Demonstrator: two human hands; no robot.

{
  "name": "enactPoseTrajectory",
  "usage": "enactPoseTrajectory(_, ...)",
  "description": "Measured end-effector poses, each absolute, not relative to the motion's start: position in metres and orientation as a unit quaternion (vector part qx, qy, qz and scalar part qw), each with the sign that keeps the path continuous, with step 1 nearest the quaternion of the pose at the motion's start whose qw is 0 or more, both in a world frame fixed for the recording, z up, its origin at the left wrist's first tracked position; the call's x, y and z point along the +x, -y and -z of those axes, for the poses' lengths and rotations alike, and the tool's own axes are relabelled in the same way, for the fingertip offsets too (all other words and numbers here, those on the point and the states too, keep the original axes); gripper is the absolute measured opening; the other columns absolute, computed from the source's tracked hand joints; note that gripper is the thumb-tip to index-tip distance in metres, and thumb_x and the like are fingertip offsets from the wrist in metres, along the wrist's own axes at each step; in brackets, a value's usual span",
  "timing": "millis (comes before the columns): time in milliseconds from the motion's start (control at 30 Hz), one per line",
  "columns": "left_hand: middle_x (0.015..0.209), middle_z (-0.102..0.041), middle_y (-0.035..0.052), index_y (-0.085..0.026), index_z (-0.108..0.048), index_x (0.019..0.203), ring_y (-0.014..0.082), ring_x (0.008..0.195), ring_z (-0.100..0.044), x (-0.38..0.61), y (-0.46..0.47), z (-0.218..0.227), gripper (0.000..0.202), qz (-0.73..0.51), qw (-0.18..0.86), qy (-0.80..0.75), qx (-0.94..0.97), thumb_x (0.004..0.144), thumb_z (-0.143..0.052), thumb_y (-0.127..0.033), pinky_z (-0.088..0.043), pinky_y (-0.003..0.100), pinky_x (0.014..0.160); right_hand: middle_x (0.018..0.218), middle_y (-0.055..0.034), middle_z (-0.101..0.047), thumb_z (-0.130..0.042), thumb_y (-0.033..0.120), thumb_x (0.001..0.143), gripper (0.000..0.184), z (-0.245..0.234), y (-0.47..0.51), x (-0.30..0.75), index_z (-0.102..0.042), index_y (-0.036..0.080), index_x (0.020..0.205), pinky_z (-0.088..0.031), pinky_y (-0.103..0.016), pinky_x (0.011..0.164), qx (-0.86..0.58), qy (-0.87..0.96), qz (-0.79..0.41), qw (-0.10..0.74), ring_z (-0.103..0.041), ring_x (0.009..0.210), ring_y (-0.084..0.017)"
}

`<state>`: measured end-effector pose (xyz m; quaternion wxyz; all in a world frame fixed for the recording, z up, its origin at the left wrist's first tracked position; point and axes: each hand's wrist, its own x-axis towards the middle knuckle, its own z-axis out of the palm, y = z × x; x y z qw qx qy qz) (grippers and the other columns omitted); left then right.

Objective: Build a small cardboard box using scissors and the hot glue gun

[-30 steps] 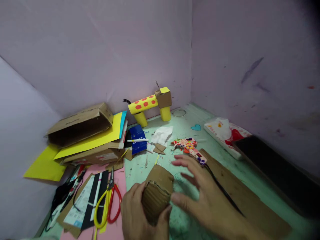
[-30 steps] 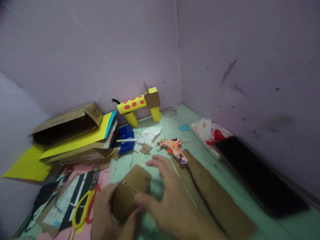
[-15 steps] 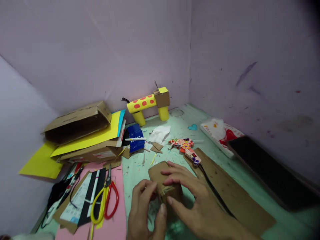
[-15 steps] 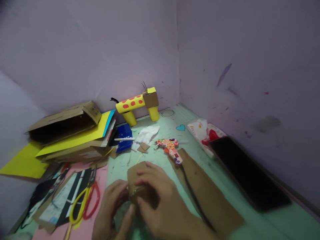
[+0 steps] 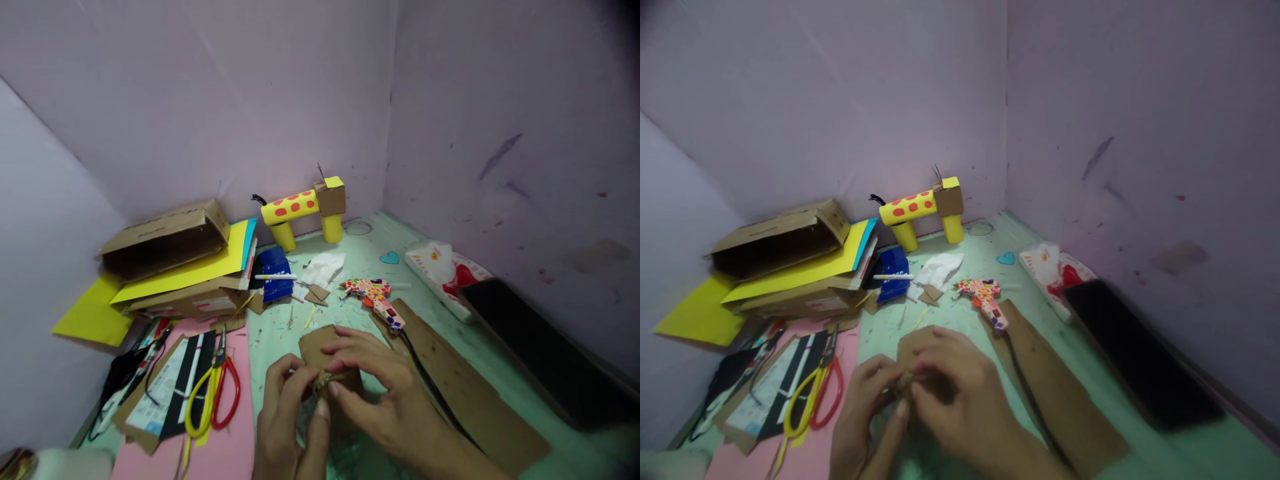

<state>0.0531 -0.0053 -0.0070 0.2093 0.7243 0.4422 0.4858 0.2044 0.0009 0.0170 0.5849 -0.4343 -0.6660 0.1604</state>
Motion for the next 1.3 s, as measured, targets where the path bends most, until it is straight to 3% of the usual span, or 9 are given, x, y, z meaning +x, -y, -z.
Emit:
enactPoseTrajectory(267,0.110,-0.050,0.0056,-0.026,-0.058,0.108,0.0182,0.096,-0.060,0.052,0.007,0.011,0.024,-0.487,0.182,-0.441,0.732,0.088,-0.048,-0.018,-0.053,0.028,0.077,0.092,-0.0068,-0.078,-0.064,0.005,0.067,0.020,-0.019,-0.001,0.211,-0.070,0.019,0.079,-0.054,-0.041,0.094,-0.445,0.668,-0.204,0.561,-0.068,0.104,-0.026)
enactPoseTrajectory(500,0.111,-0.050,0.0070,-0.026,-0.057,0.107,0.0195,0.098,-0.060,0.051,0.006,0.008,0.023,-0.479,0.174,-0.450,0.733,0.088,-0.047,-0.017,-0.052,0.029,0.077,0.091,-0.0071,-0.078,-0.062,0.008,0.070,0.017,-0.020,-0.003,0.208,-0.069,0.021,0.079,-0.053,-0.045,0.095,-0.431,0.676,-0.184,0.569,-0.071,0.097,-0.026)
enactPoseTrajectory(667,0.119,-0.050,0.0106,-0.025,-0.054,0.115,0.0260,0.110,-0.057,0.046,0.006,0.010,0.028,-0.470,0.191,-0.427,0.749,0.089,-0.044,-0.029,-0.053,0.033,0.077,0.092,-0.0068,-0.078,-0.062,0.007,0.071,0.018,-0.022,-0.001,0.210,-0.069,0.022,0.080,-0.052,-0.045,0.096,-0.432,0.677,-0.185,0.566,-0.072,0.096,-0.026)
enactPoseTrajectory(833,0.124,-0.051,0.0110,-0.025,-0.049,0.123,0.0264,0.104,-0.057,0.044,0.003,0.011,0.039,-0.496,0.272,-0.460,0.685,0.086,-0.048,-0.039,-0.051,0.039,0.085,0.092,-0.0064,-0.078,-0.061,0.012,0.074,0.013,-0.015,-0.002,0.216,-0.068,0.023,0.076,-0.055,-0.045,0.090,-0.451,0.625,-0.257,0.583,-0.068,0.104,-0.027)
enactPoseTrajectory(933,0.132,-0.049,0.0134,-0.021,-0.044,0.128,0.0301,0.118,-0.049,0.040,-0.006,0.016,0.052,-0.486,0.341,-0.541,0.596,0.082,-0.055,-0.041,-0.042,0.048,0.097,0.094,-0.0089,-0.077,-0.061,0.017,0.075,0.010,-0.009,-0.004,0.224,-0.066,0.022,0.068,-0.060,-0.039,0.076,-0.471,0.571,-0.344,0.577,-0.070,0.099,-0.027)
enactPoseTrajectory(1000,0.135,-0.048,0.0163,-0.018,-0.043,0.130,0.0319,0.122,-0.048,0.036,-0.015,0.021,0.060,-0.473,0.413,-0.563,0.538,0.076,-0.060,-0.041,-0.039,0.050,0.100,0.098,-0.0107,-0.076,-0.064,0.020,0.074,0.006,-0.005,-0.006,0.231,-0.066,0.021,0.069,-0.059,-0.038,0.076,-0.469,0.552,-0.388,0.570,-0.069,0.100,-0.028)
enactPoseTrajectory(1133,0.125,-0.058,0.0186,-0.015,-0.050,0.124,0.0310,0.115,-0.057,0.032,-0.028,0.023,0.065,-0.458,0.530,-0.532,0.475,0.069,-0.070,-0.041,-0.045,0.044,0.095,0.107,-0.0124,-0.073,-0.066,0.031,0.074,0.012,-0.001,-0.008,0.243,-0.067,0.023,0.083,-0.055,-0.044,0.081,-0.405,0.523,-0.490,0.568,-0.065,0.108,-0.031)
enactPoseTrajectory(1300,0.104,-0.069,0.0120,-0.016,-0.063,0.102,0.0279,0.103,-0.063,0.038,-0.026,0.006,0.045,-0.469,0.587,-0.477,0.456,0.070,-0.072,-0.046,-0.047,0.039,0.090,0.108,-0.0127,-0.072,-0.062,0.037,0.072,0.020,-0.005,-0.008,0.243,-0.069,0.024,0.084,-0.052,-0.046,0.078,-0.388,0.435,-0.588,0.561,-0.064,0.106,-0.034)
